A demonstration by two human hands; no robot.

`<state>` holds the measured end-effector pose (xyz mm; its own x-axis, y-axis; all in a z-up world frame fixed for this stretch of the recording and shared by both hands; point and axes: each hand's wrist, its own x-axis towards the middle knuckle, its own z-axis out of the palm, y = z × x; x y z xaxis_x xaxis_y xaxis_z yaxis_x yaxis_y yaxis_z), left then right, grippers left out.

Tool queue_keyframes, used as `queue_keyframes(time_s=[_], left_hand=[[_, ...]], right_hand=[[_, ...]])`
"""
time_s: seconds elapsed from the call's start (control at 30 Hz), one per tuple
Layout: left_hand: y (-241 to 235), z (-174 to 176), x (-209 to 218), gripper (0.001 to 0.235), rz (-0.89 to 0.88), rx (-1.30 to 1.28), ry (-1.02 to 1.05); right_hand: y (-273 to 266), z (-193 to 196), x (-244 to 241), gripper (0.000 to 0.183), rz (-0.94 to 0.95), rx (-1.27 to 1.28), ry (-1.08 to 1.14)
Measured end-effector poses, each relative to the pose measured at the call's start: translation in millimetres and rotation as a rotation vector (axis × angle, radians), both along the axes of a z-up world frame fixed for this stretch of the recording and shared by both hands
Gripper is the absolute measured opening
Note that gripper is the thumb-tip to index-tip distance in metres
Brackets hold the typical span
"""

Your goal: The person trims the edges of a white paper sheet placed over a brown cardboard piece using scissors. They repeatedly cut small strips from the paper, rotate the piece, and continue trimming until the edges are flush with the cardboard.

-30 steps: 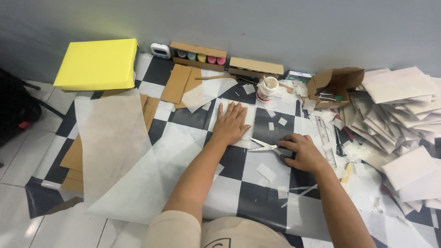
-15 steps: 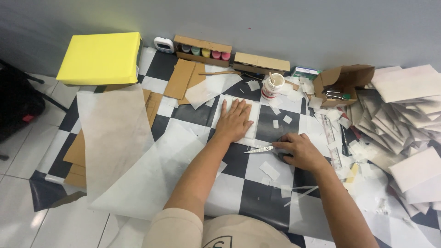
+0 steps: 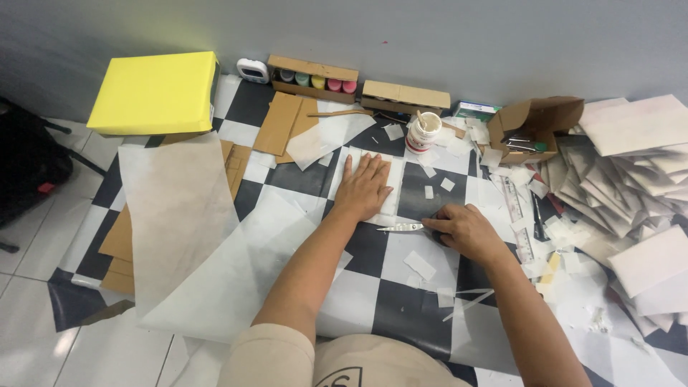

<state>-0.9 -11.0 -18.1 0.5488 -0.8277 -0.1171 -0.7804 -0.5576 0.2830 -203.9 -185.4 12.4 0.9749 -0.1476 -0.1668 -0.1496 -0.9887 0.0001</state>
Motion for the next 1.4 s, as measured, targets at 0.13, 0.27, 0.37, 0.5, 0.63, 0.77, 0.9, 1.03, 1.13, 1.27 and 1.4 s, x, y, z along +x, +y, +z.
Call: queue_keyframes(time_s=[0.13, 0.27, 0.37, 0.5, 0.63, 0.77, 0.9, 1.03, 1.13, 1.27, 1.4], left_hand=[[0, 0, -1, 0.063, 0.001, -0.01, -0.009], [0, 0, -1, 0.063, 0.007, -0.018, -0.005], [-1, -5, 0, 0.063, 0.003, -0.024, -0.019], [0, 0, -1, 0.063, 0.009, -0.009, -0.013], [-1, -3, -2, 0.062, 0.019, -0.023, -0.004], [-5, -1, -8, 0.062, 0.171, -0.059, 0.025], [-14, 14, -24, 0.062, 0.417, -0.03, 0.084], [-24, 17, -30, 0.061, 0.5, -0.027, 0.138], [-27, 18, -31, 0.062, 0.533, -0.033, 0.153], [-27, 21, -33, 0.061, 0.541, -0.02, 0.168], [-27, 21, -32, 0.061, 0.543, -0.018, 0.178]], right_hand=[[-6, -17, -3, 0.051, 0.013, -0.035, -0.007], [-6, -20, -5, 0.049, 0.009, -0.049, -0.018], [-6, -26, -6, 0.049, 0.014, -0.073, -0.045], [-9, -33, -8, 0.05, 0.003, -0.063, -0.053], [1, -11, -10, 0.05, -0.03, -0.022, -0.03], [12, 4, -20, 0.05, -0.135, 0.145, 0.018], [29, 23, -31, 0.047, -0.361, 0.314, 0.021], [39, 28, -32, 0.042, -0.465, 0.339, 0.033], [45, 30, -32, 0.04, -0.53, 0.42, 0.013], [51, 23, -34, 0.039, -0.605, 0.568, -0.034], [54, 17, -32, 0.04, -0.656, 0.689, -0.072]])
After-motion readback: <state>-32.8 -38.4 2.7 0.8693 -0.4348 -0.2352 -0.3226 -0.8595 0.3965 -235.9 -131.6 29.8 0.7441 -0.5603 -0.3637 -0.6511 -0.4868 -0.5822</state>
